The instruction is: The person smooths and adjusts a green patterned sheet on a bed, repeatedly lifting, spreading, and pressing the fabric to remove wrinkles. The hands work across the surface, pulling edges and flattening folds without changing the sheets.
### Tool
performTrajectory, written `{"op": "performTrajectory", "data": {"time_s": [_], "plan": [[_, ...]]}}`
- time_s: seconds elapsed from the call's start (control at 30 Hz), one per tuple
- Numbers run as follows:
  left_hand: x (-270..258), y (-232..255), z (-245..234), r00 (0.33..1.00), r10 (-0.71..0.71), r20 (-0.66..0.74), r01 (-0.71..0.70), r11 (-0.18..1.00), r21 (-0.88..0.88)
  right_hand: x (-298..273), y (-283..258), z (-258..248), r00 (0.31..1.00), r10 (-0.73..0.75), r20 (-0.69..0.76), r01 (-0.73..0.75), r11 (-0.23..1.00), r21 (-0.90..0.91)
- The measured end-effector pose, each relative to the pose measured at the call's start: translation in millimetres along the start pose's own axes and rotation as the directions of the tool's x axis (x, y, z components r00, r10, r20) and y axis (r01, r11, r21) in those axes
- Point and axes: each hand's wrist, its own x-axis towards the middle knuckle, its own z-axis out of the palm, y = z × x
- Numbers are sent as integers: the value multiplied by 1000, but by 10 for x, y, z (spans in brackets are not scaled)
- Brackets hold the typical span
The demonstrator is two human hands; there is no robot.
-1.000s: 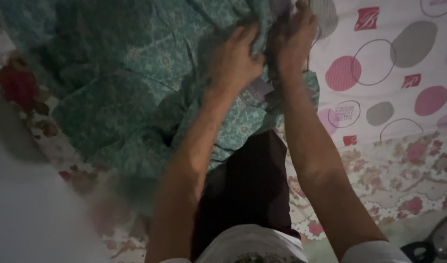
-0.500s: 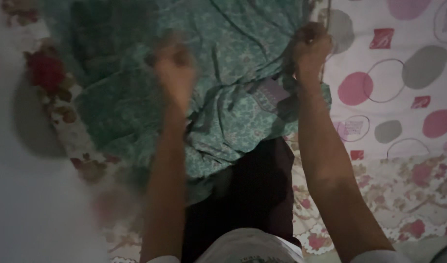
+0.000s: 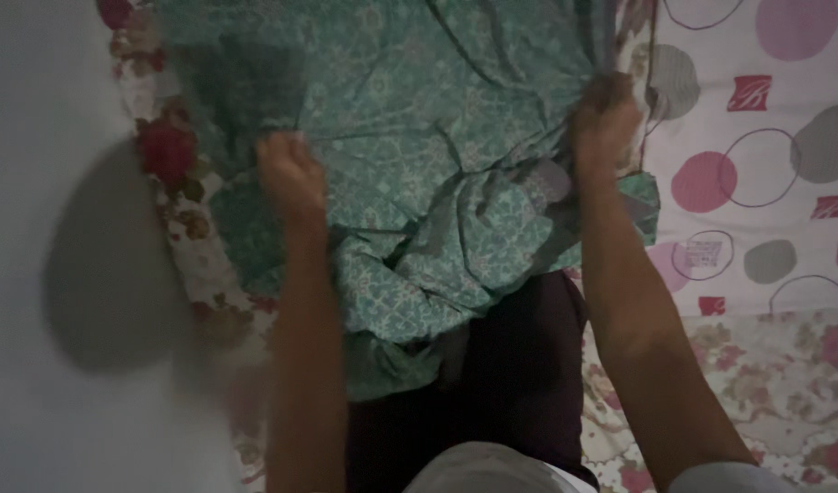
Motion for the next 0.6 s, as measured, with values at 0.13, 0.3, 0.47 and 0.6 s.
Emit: {"op": "performTrajectory", "data": {"time_s": [0.13,0.3,0.47,0.6], "plan": [[10,-151,-6,993,-52,-104,45,997,-65,-33,-58,-84,999,-3,-40,7,995,96],[-56,-178,-70,992,-44,-115,32,994,-106,37,-95,-137,994,-102,-44,101,994,-35],[-59,-178,-202,982,126,-141,-140,986,-93,94,-10,-174,999,-36,31,38,997,-74],[-78,-129,-305,982,124,-143,-133,989,-57,87,25,-141,987,-150,-52,139,973,-182]]}}
